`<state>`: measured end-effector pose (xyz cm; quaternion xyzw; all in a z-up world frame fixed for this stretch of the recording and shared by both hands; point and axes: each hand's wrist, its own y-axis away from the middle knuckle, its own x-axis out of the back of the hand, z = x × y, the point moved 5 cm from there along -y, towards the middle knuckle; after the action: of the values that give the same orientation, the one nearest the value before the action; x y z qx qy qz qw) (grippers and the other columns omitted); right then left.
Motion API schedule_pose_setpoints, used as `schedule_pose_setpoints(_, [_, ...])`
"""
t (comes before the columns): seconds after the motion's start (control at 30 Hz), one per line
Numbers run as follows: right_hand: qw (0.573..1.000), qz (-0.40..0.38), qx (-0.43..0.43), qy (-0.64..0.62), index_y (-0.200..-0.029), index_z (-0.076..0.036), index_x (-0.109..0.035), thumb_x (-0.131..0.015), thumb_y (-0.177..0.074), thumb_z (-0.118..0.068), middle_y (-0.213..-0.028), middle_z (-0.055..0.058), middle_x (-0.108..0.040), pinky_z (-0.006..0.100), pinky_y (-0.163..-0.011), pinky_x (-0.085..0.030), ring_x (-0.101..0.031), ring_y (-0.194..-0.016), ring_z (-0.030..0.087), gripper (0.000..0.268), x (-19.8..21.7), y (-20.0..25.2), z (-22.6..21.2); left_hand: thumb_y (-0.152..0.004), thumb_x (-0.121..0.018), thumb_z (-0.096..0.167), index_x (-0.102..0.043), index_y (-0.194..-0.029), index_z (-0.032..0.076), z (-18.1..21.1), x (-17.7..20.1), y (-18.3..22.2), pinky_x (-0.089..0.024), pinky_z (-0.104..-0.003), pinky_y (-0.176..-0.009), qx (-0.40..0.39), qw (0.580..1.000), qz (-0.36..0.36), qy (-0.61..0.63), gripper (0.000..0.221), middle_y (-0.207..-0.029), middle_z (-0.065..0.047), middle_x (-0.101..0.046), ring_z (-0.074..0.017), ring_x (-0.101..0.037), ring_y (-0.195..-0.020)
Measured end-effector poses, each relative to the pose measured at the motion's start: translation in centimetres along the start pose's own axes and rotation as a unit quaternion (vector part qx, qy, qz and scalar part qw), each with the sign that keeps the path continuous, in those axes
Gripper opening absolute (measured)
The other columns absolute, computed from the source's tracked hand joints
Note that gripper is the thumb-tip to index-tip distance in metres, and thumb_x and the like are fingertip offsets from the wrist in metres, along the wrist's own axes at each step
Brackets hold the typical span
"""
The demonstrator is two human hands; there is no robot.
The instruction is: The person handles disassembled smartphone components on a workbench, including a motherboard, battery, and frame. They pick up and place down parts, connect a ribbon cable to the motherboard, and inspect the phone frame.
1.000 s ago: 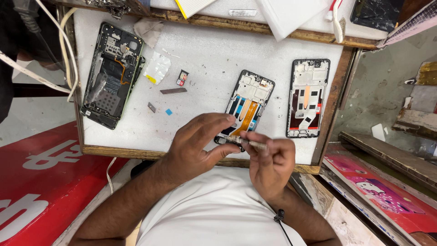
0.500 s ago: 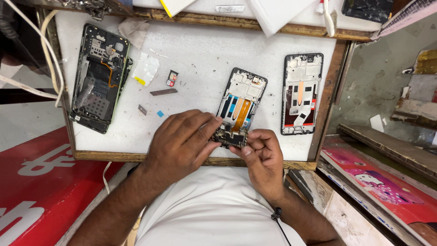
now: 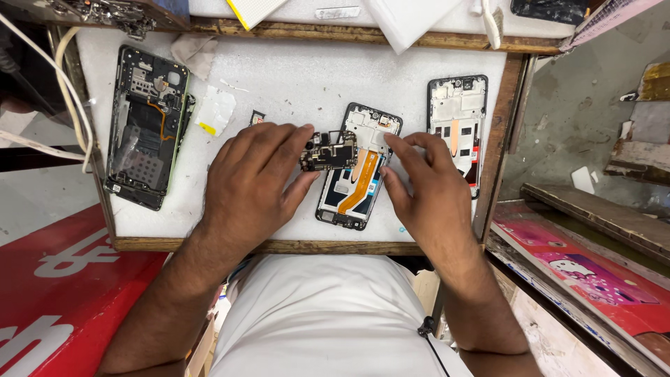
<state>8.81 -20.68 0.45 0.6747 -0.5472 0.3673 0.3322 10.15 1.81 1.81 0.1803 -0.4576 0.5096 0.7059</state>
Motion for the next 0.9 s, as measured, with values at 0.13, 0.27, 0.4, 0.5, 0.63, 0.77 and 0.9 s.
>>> schedule_pose_setpoints(0.13, [0.997, -0.054, -0.042, 0.026, -0.13, -0.013, -0.069, -0.08, -0.091, -0.021, -0.122, 0.011, -0.06, 0.032, -0.058, -0.058, -0.066, -0.071, 0.017, 0.042, -0.3, -0.8, 0.0, -0.085, -0.086, 0.022, -0.062, -0.138, 0.005, 0.1, -0.1, -0.5, -0.051, -0.044, -0.099, -0.008, 1.0, -0.009, -0.001, 0.06, -0.124, -0.011, -0.064, -0.0297, -0.062, -0.118])
schedule_pose_setpoints(0.27, [0.997, -0.049, -0.056, 0.023, -0.126, -0.013, -0.069, -0.081, -0.089, -0.022, -0.122, 0.011, -0.06, 0.033, -0.061, -0.059, -0.067, -0.071, 0.017, 0.04, -0.1, -0.8, -0.3, -0.087, -0.086, 0.024, -0.061, -0.138, 0.004, 0.3, -0.4, -0.4, -0.051, -0.044, -0.099, -0.018, 1.0, -0.012, 0.006, 0.06, -0.124, -0.01, -0.065, -0.0284, -0.062, -0.117])
schedule_pose_setpoints(0.4, [0.994, -0.064, -0.079, 0.034, -0.125, -0.012, -0.068, -0.082, -0.089, -0.023, -0.121, 0.011, -0.06, 0.034, -0.06, -0.059, -0.068, -0.07, 0.017, 0.04, -0.4, -0.9, 0.2, -0.087, -0.086, 0.026, -0.06, -0.138, 0.004, 0.2, -0.6, -0.3, -0.051, -0.044, -0.1, -0.019, 1.0, -0.007, 0.006, 0.062, -0.123, -0.011, -0.064, -0.0285, -0.062, -0.118])
schedule_pose_setpoints(0.5, [0.996, -0.056, -0.056, 0.032, -0.124, -0.012, -0.068, -0.082, -0.089, -0.022, -0.122, 0.01, -0.06, 0.033, -0.062, -0.06, -0.069, -0.074, 0.017, 0.039, -0.4, -0.9, 0.0, -0.086, -0.086, 0.024, -0.061, -0.138, 0.006, -0.1, -0.5, -0.2, -0.052, -0.044, -0.1, -0.002, 1.0, -0.014, 0.012, 0.061, -0.123, -0.01, -0.065, -0.0277, -0.063, -0.117])
schedule_pose_setpoints(0.63, [0.996, -0.062, -0.058, 0.027, -0.125, -0.012, -0.069, -0.081, -0.088, -0.021, -0.121, 0.011, -0.06, 0.032, -0.06, -0.06, -0.069, -0.074, 0.017, 0.039, -0.5, -1.0, -0.1, -0.087, -0.086, 0.025, -0.061, -0.138, 0.005, -0.4, -0.5, -0.2, -0.052, -0.043, -0.098, -0.001, 1.0, -0.013, 0.012, 0.061, -0.122, -0.01, -0.065, -0.0277, -0.063, -0.116])
schedule_pose_setpoints(0.77, [0.998, -0.051, -0.041, 0.027, -0.12, -0.01, -0.069, -0.082, -0.089, -0.02, -0.122, 0.01, -0.061, 0.032, -0.064, -0.061, -0.071, -0.082, 0.018, 0.035, -0.6, -0.8, 0.0, -0.087, -0.086, 0.025, -0.061, -0.138, 0.004, -0.6, -0.6, -0.2, -0.052, -0.042, -0.097, -0.006, 1.0, -0.008, 0.01, 0.06, -0.123, -0.01, -0.066, -0.0274, -0.063, -0.117])
schedule_pose_setpoints(0.9, [0.999, -0.034, -0.025, 0.012, -0.117, -0.007, -0.069, -0.082, -0.09, -0.021, -0.127, 0.012, -0.063, 0.031, -0.07, -0.063, -0.074, -0.092, 0.02, 0.033, -0.9, -0.5, 0.6, -0.087, -0.087, 0.025, -0.061, -0.138, 0.003, -0.9, -0.7, -0.7, -0.052, -0.041, -0.095, -0.011, 1.0, -0.005, 0.005, 0.061, -0.123, -0.011, -0.066, -0.0274, -0.063, -0.116])
